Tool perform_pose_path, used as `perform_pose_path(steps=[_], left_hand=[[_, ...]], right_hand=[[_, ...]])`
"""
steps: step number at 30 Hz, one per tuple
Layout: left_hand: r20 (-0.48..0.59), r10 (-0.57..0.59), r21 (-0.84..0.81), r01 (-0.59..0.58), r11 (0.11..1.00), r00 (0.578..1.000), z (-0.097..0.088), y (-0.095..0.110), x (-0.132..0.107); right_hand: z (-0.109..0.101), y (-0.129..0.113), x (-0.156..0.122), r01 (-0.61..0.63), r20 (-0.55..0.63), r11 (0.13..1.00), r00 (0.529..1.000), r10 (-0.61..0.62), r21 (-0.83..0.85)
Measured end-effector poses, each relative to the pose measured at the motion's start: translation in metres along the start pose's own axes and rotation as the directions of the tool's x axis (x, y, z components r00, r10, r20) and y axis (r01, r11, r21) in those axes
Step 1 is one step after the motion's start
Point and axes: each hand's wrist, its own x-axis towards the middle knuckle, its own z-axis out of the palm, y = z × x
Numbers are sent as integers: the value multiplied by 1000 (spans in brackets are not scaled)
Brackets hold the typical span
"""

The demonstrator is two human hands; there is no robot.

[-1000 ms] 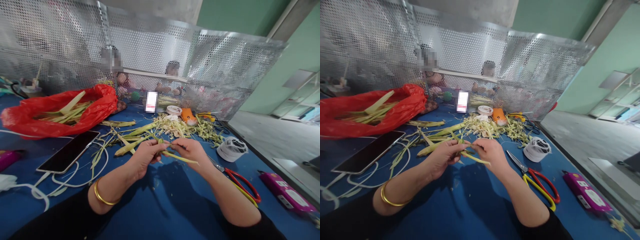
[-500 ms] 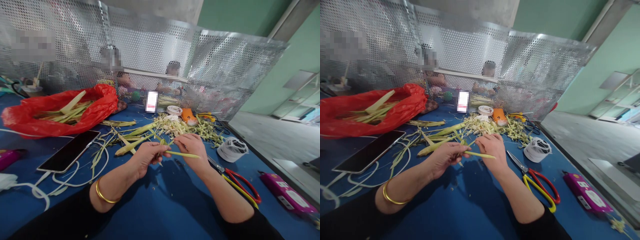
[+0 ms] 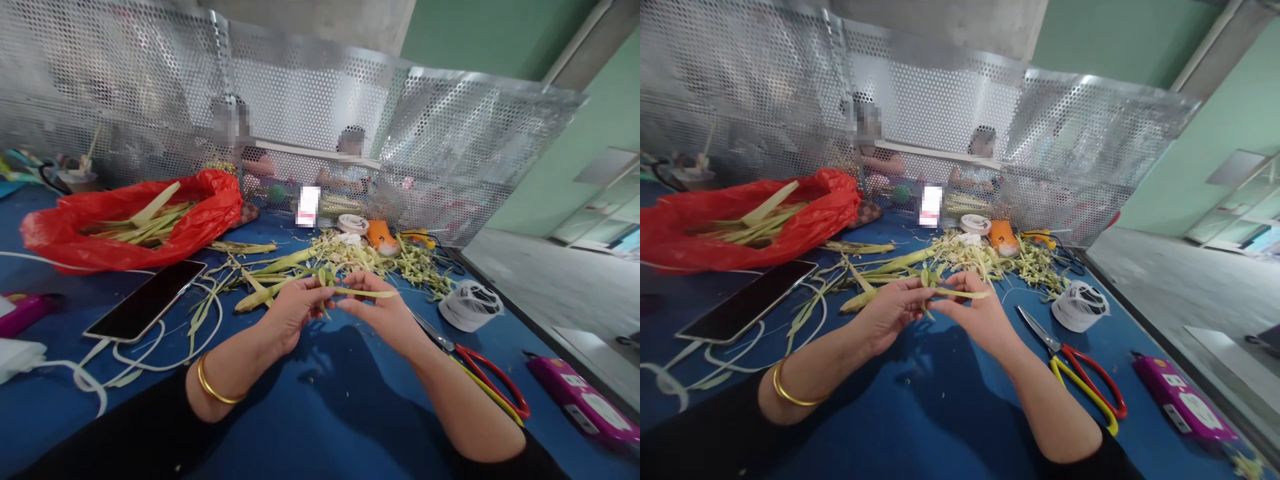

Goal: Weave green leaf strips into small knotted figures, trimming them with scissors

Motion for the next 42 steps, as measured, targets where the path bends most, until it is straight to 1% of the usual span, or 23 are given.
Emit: perform_pose_path(steps=[1,3,6,10,12,15,16,18,20,21,24,26,29,32,35,39,40,41,42], left_hand=[[10,7,13,-8,1000,1000,0,0,0],[12,24,55,-24,998,1000,1,-1,0],[6,60,108,-61,992,998,3,0,-1],[-26,91,123,-87,989,996,2,-1,-1],[-33,82,124,-77,989,996,0,0,1],[-53,86,104,-80,991,995,-1,1,2],[-63,97,95,-91,991,993,-1,1,2],[-79,126,87,-119,989,989,-1,2,2],[-84,147,99,-139,985,986,1,1,1],[-77,149,107,-140,984,986,2,0,0],[-54,129,128,-121,984,990,4,-2,-1],[-51,120,142,-111,984,991,4,-2,-2],[-66,128,157,-116,981,990,2,0,0],[-74,128,167,-114,979,989,-1,5,3],[-92,145,163,-128,978,985,-3,9,4],[-153,193,105,-178,978,969,-4,11,4],[-153,193,104,-178,978,969,-4,11,4],[-144,183,114,-168,979,972,-3,11,3],[-139,166,128,-148,981,976,-2,10,2]], right_hand=[[1,-1,0,7,-26,996,1000,-5,85],[3,-1,0,20,-90,983,996,-4,180],[4,2,1,7,-165,965,986,38,263],[2,6,3,-2,-265,932,959,105,361],[1,6,5,-33,-279,908,946,163,418],[2,6,5,-110,-268,850,921,282,515],[4,6,4,-143,-245,839,918,310,525],[10,5,0,-217,-142,848,936,321,484],[20,4,-5,-246,-29,881,959,282,405],[25,4,-7,-238,0,897,966,257,373],[38,6,-12,-224,22,921,973,229,318],[40,7,-12,-231,36,929,972,230,289],[37,5,-12,-193,41,951,981,189,242],[32,2,-13,-158,92,960,986,140,232],[29,-3,-15,-163,197,950,974,111,267],[29,-9,-18,-211,412,936,908,80,283],[29,-9,-18,-212,430,936,900,75,282],[30,-9,-18,-206,421,938,904,74,278],[32,-8,-18,-197,386,942,919,80,273]])
